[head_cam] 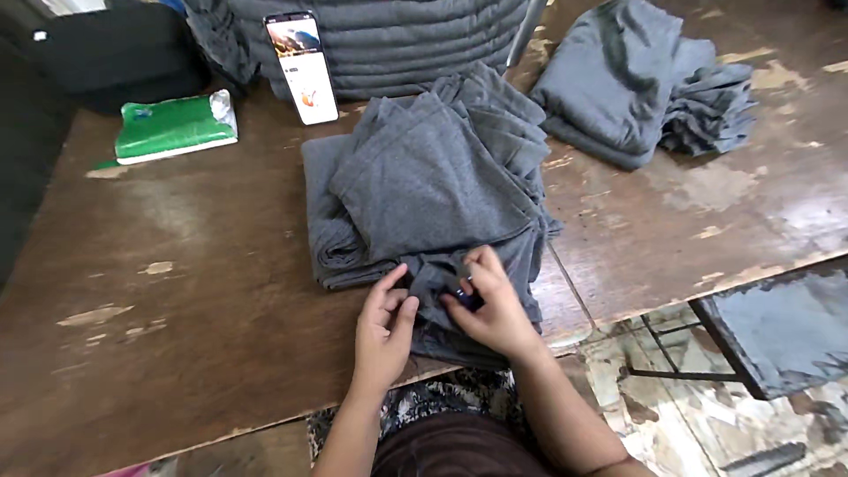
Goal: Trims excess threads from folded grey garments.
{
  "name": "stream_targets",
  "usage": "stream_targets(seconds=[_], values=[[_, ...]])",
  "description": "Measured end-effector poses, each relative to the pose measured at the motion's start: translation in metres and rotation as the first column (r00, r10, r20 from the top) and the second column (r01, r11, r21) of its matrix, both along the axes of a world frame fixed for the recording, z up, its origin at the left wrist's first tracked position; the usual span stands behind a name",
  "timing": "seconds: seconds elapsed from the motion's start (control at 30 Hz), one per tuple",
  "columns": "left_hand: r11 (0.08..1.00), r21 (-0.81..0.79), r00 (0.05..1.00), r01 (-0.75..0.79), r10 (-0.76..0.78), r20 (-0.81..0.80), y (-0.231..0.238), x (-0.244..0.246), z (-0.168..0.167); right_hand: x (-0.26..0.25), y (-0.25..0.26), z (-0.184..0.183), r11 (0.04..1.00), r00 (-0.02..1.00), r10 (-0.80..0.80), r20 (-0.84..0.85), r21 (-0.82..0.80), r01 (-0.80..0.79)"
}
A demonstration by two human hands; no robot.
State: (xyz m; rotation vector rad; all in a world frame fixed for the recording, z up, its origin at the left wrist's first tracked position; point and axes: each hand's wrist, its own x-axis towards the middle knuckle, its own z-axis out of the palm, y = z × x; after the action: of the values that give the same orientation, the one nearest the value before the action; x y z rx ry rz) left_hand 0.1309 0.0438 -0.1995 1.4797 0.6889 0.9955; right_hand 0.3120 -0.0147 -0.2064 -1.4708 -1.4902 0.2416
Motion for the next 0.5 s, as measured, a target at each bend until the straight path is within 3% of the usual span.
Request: stream_targets(seconds=[0.1, 0.23, 0.33, 0.43, 0.5], values=[[0.976, -0.206, 0.981, 0.073, -0.033, 0.190, -0.002, -0.005, -0.002, -0.004, -0.005, -0.004, 0.998, 0.998, 0.053, -0.039, 0.040, -0.051], [0.969, -0.240, 0.967, 0.067, -0.004, 0.255, -0.007, -0.007, -0.006, -0.008, -0.010, 0.002, 0.972, 0.972, 0.211, -0.105, 0.131, -0.197], [0.965, -0.233, 0.956, 0.117, -0.046, 0.289, -0.006, -0.007, -0.008, -0.018, -0.009, 0.009, 0.940, 0.952, 0.304, 0.044, 0.151, -0.307], [0.959, -0.215, 0.932, 0.183, -0.100, 0.349, -0.005, -0.009, -0.010, -0.024, -0.004, 0.011, 0.928, 0.941, 0.250, 0.228, 0.220, -0.301], [0.954, -0.179, 0.910, 0.239, -0.156, 0.384, -0.005, -0.012, -0.012, -0.026, -0.003, 0.010, 0.914, 0.942, 0.219, 0.255, 0.284, -0.289]])
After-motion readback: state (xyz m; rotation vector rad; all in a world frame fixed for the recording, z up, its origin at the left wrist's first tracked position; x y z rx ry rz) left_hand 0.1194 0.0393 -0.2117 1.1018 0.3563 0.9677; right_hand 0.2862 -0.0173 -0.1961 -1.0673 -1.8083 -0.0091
